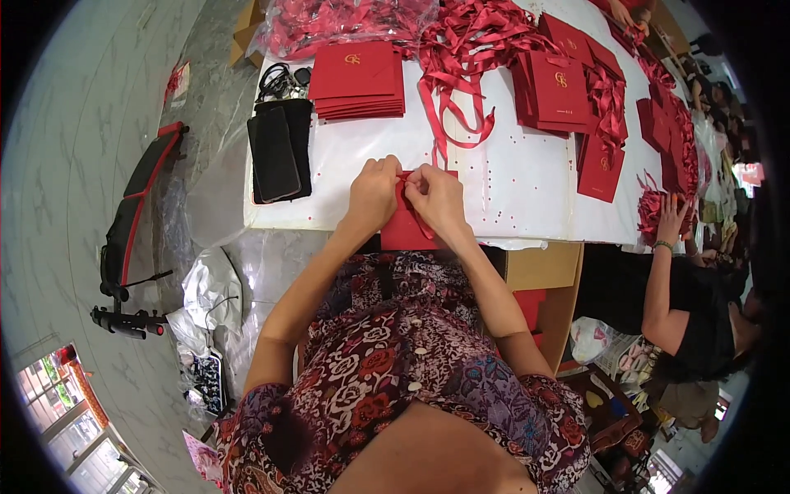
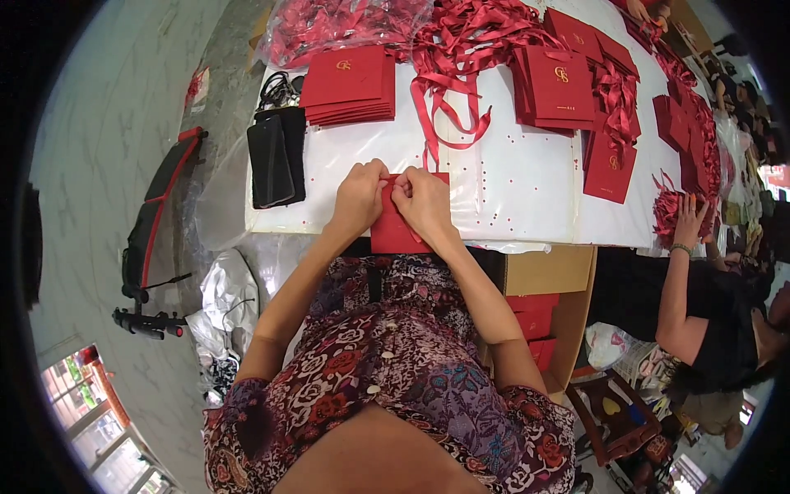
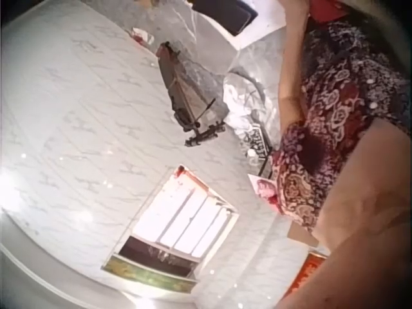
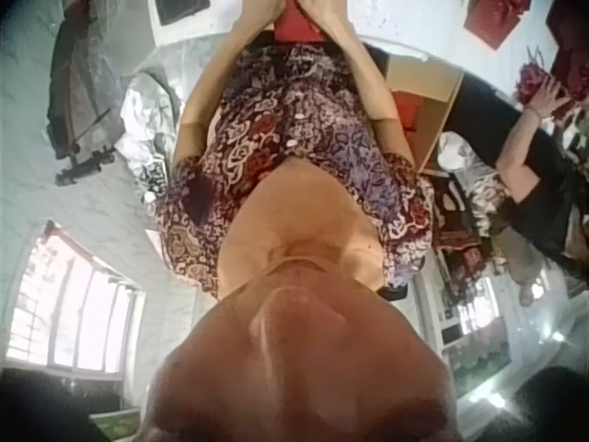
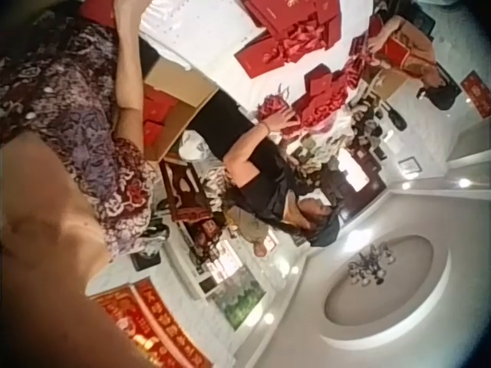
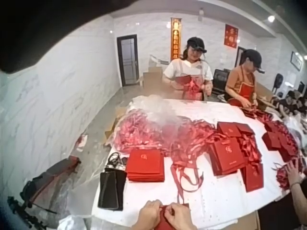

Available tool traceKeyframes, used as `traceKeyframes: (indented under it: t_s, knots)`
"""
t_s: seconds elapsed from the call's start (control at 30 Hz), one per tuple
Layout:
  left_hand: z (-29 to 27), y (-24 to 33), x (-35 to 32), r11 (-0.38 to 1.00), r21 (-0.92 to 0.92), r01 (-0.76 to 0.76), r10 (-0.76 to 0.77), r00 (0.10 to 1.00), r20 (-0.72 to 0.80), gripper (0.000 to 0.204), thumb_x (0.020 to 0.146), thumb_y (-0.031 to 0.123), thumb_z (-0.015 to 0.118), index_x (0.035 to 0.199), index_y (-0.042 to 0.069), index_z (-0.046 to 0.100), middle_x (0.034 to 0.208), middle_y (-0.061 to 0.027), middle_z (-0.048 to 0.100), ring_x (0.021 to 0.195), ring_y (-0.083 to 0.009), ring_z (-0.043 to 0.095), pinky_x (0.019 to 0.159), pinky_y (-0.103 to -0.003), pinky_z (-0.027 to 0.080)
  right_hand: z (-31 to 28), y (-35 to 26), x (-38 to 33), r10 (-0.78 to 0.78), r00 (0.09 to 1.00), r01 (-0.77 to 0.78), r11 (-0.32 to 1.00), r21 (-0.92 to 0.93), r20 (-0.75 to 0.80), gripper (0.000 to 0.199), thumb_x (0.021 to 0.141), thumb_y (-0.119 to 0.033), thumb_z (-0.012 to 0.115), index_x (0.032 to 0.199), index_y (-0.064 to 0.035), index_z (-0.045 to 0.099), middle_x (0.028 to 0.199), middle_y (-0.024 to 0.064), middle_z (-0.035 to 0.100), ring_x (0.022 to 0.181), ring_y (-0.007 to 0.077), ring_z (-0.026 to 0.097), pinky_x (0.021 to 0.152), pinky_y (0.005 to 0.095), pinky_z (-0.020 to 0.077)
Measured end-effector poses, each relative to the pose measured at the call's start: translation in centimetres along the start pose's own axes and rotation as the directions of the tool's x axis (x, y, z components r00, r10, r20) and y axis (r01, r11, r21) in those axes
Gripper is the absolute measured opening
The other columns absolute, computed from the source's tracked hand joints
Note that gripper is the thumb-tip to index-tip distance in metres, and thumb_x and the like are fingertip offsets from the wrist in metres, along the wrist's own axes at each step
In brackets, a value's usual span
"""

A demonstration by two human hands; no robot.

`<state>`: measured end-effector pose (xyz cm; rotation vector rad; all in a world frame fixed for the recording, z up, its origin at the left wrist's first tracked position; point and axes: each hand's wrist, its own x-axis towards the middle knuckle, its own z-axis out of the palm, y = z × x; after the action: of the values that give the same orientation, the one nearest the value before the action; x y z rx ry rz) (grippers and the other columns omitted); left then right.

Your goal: Tying ribbons and packaging small red bags on a shared work table.

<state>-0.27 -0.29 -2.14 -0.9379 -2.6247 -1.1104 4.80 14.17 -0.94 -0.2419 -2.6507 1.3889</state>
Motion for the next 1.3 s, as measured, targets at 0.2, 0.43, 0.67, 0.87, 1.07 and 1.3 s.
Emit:
traceKeyframes:
  t_s: [0.2, 0.43, 0.67, 0.87, 1.07, 1.3]
  knots:
    - [0.4, 1.0, -0.3, 0.999, -0.019, 0.033, -0.033, 0.999, -0.010, 0.014, 0.077, -0.002, 0.061, 0.088, 0.003, 0.054, 0.078, -0.0150, 0.061, 0.076, -0.0360, 0.057, 0.065, -0.045, 0.047, -0.2, -0.6, -0.8, 0.090, 0.996, -0.089, 0.995, 0.043, -0.023, 0.013, 0.077, -0.011, 0.070, 0.078, 0.0005, 0.064, 0.071, 0.0151, 0.067, 0.064, 0.0297, 0.067, 0.060, 0.0392, 0.0521]
    - [0.8, 2.0, -0.6, 0.997, -0.066, 0.047, -0.046, 0.999, 0.007, 0.011, 0.079, 0.002, 0.064, 0.087, 0.003, 0.056, 0.075, -0.0147, 0.062, 0.074, -0.0364, 0.058, 0.065, -0.047, 0.048, -0.1, -0.4, -1.2, -0.030, 0.998, 0.021, 0.988, -0.153, -0.052, 0.016, 0.077, -0.013, 0.071, 0.078, 0.0011, 0.063, 0.073, 0.0158, 0.067, 0.066, 0.0296, 0.067, 0.059, 0.0388, 0.0512]
    - [0.9, -1.7, -0.6, 0.854, -0.430, 0.293, -0.227, 0.953, 0.199, 0.012, 0.086, 0.009, 0.066, 0.095, 0.001, 0.062, 0.078, -0.0106, 0.067, 0.061, -0.0204, 0.060, 0.059, -0.034, 0.049, -0.2, 0.2, -1.1, -0.024, 1.000, 0.024, 0.994, 0.108, 0.000, 0.010, 0.084, -0.007, 0.070, 0.089, -0.0003, 0.064, 0.076, 0.0167, 0.067, 0.069, 0.0339, 0.066, 0.064, 0.0394, 0.0515]
    - [-1.0, -0.6, 1.5, 0.906, -0.347, 0.241, -0.185, 0.965, 0.187, 0.016, 0.084, 0.017, 0.072, 0.090, 0.003, 0.065, 0.071, -0.0070, 0.067, 0.051, -0.0127, 0.050, 0.052, -0.030, 0.042, -2.5, 0.8, 1.2, -0.218, 0.976, 0.218, 0.975, 0.051, -0.003, 0.013, 0.087, -0.013, 0.066, 0.089, -0.0002, 0.065, 0.082, 0.0165, 0.065, 0.079, 0.0337, 0.064, 0.070, 0.0410, 0.0500]
    - [-0.9, 0.8, 2.1, 0.983, -0.183, -0.023, 0.037, 0.996, 0.076, 0.013, 0.080, 0.010, 0.073, 0.089, 0.004, 0.065, 0.074, -0.0078, 0.063, 0.070, -0.0233, 0.059, 0.063, -0.034, 0.046, -4.4, 3.7, 3.8, -0.161, 0.942, 0.148, 0.987, 0.067, 0.295, 0.019, 0.092, -0.019, 0.064, 0.094, -0.0014, 0.070, 0.083, 0.0096, 0.066, 0.076, 0.0214, 0.061, 0.069, 0.0323, 0.0477]
    - [-1.3, 1.5, 3.1, 0.941, -0.285, -0.182, 0.207, 0.976, 0.060, 0.010, 0.080, 0.000, 0.069, 0.089, 0.002, 0.066, 0.089, -0.0108, 0.059, 0.085, -0.0295, 0.059, 0.075, -0.037, 0.048, -5.0, 5.1, 5.6, -0.044, 0.776, -0.329, 0.824, 0.462, 0.630, 0.020, 0.095, -0.021, 0.067, 0.097, -0.0028, 0.073, 0.083, -0.0039, 0.066, 0.077, 0.0019, 0.055, 0.068, 0.0197, 0.0437]
